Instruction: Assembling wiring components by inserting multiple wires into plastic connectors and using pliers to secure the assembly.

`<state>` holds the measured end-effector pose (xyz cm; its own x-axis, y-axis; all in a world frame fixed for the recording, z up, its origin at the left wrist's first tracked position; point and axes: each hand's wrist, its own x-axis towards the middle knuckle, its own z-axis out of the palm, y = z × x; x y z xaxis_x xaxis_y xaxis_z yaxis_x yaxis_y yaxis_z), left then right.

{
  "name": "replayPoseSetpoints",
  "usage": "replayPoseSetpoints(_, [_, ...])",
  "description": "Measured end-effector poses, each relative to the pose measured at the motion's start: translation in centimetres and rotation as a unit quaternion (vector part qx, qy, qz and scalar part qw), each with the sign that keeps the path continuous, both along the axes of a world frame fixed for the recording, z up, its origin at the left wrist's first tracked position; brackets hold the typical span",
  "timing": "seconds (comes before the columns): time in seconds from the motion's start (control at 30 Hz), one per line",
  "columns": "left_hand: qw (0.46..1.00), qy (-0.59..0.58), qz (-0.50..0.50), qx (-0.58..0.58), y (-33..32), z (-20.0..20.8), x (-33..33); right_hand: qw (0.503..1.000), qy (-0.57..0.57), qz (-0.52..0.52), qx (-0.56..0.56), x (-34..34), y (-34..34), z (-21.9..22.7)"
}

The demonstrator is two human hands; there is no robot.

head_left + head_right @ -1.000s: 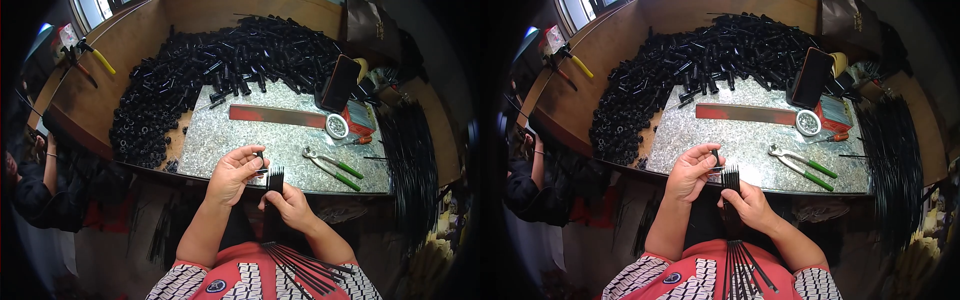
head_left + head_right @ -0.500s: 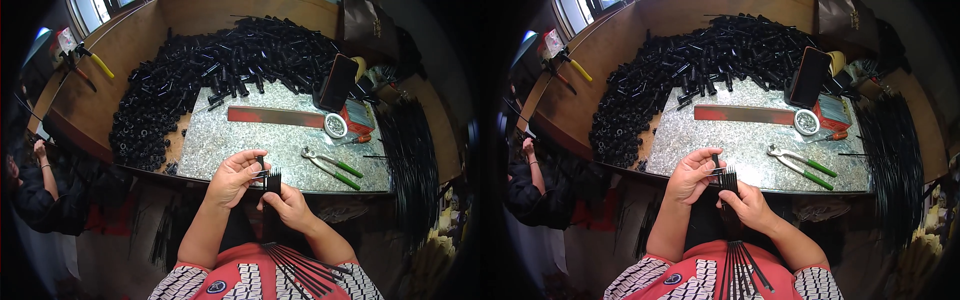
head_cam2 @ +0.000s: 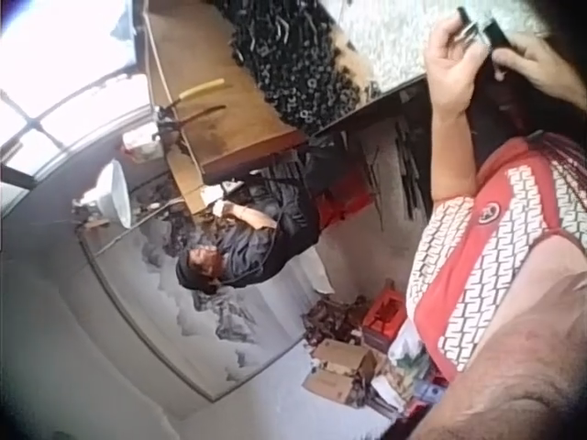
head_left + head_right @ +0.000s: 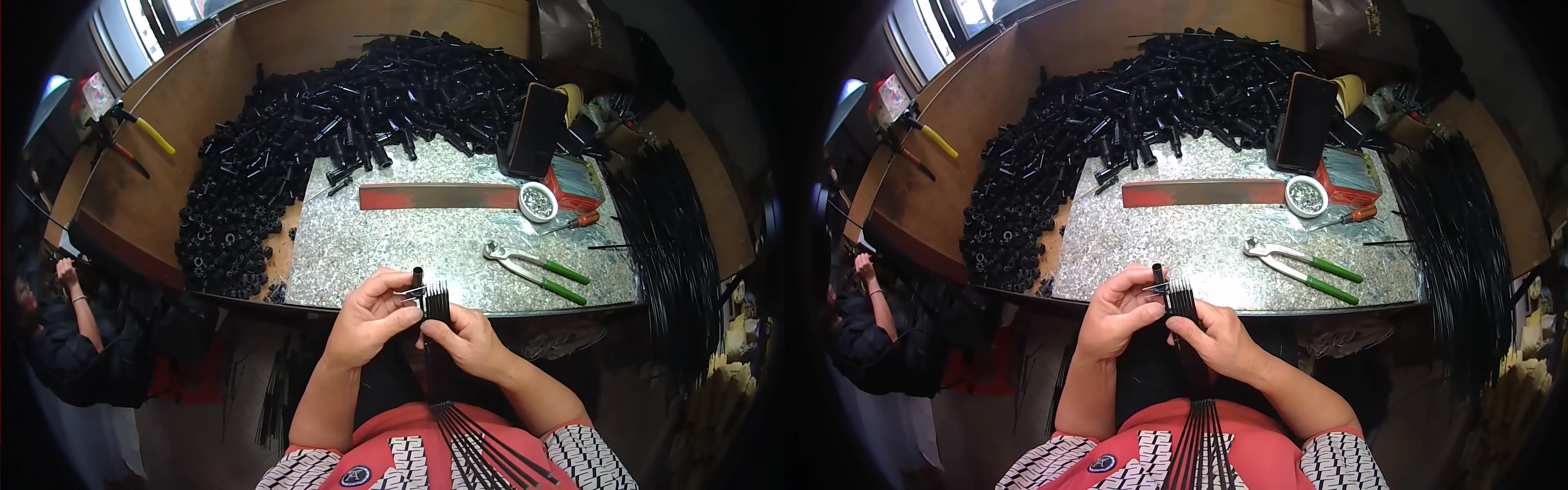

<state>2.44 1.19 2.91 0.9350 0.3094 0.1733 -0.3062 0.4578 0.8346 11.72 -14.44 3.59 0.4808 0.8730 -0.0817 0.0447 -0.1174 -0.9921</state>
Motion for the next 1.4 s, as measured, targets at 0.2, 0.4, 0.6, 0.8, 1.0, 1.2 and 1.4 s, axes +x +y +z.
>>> replayPoseSetpoints(0.2, [0.998, 0.02, 0.055, 0.006, -1.3, 0.2, -0.4, 0.996, -0.09, 0.03, 0.001, 0.1, -0.4, 1.0])
replayPoseSetpoints(0.4, [0.997, 0.035, 0.07, -0.015, -2.0, 0.0, -0.5, 0.992, -0.123, 0.036, 0.002, 0.3, -0.6, 1.3])
replayPoseSetpoints(0.6, [0.998, 0.006, 0.032, -0.051, -1.5, -0.2, -0.3, 0.996, -0.076, 0.047, 0.013, 0.5, -0.6, 1.1])
replayPoseSetpoints(0.8, [0.999, -0.009, -0.027, -0.034, -0.6, -0.6, -0.5, 0.993, -0.08, 0.068, 0.047, 1.0, -0.8, 0.0])
replayPoseSetpoints(1.0, [0.999, 0.016, 0.042, -0.023, -2.7, 0.5, 0.0, 0.998, 0.026, 0.057, 0.018, 1.3, -0.9, -0.6])
replayPoseSetpoints(1.2, [0.997, 0.008, 0.054, -0.061, -2.7, -0.5, 0.0, 0.997, 0.059, 0.042, 0.002, 1.4, -0.5, -0.6])
replayPoseSetpoints(1.4, [0.995, -0.02, 0.032, -0.093, -3.2, -0.8, 0.3, 0.985, 0.158, 0.063, -0.006, 1.7, -0.7, -0.2])
